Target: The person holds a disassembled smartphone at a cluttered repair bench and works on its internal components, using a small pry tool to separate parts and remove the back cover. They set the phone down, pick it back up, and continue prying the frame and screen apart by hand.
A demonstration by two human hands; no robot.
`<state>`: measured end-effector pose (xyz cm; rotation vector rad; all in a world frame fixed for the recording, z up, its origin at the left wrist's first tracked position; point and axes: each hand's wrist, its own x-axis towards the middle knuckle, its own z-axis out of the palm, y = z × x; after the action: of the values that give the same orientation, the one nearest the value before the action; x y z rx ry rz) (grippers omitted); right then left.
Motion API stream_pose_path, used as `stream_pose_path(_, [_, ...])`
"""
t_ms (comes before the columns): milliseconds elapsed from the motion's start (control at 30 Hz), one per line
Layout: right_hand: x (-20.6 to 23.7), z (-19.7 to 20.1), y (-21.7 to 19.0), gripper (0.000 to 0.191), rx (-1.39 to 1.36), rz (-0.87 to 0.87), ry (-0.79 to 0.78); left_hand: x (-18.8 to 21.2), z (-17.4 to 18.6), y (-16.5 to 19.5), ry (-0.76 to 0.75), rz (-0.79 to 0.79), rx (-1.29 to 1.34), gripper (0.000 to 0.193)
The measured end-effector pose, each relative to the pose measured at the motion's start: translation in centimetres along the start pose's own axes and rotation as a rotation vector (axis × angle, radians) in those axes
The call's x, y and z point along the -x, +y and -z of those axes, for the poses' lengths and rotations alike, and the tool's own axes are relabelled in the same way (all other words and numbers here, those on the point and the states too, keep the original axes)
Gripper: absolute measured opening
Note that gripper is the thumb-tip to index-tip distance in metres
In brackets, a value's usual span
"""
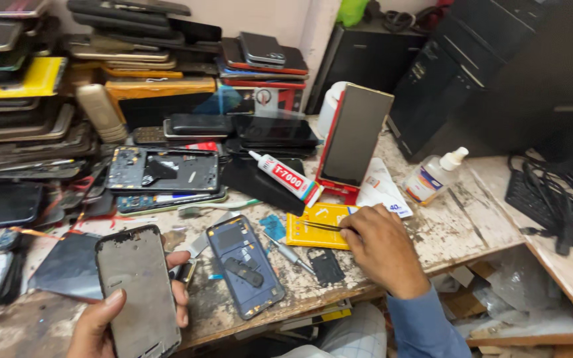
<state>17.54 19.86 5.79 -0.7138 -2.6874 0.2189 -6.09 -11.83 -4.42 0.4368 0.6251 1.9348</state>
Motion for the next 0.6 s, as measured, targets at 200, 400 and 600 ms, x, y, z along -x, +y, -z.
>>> stream_pose_path(200, [0.0, -1.9, -6.8, 0.016, -0.286, 0.039, 0.002, 1.4, -0.8, -0.7, 0.045, -0.028, -0.002, 0.087])
stream_pose_path(400, [-1.5, -6.9, -11.5, 0.017, -0.205, 0.2, 0.011, 0.7, 0.5, -0.9, -0.046, 0.042, -0.018, 0.093])
stream_pose_path(600, [-0.9, -5.8, -8.4, 0.024, -0.345, 0.168, 0.033, 0.4, 1.9, -0.3, -0.096, 0.126, 0.033, 0.101])
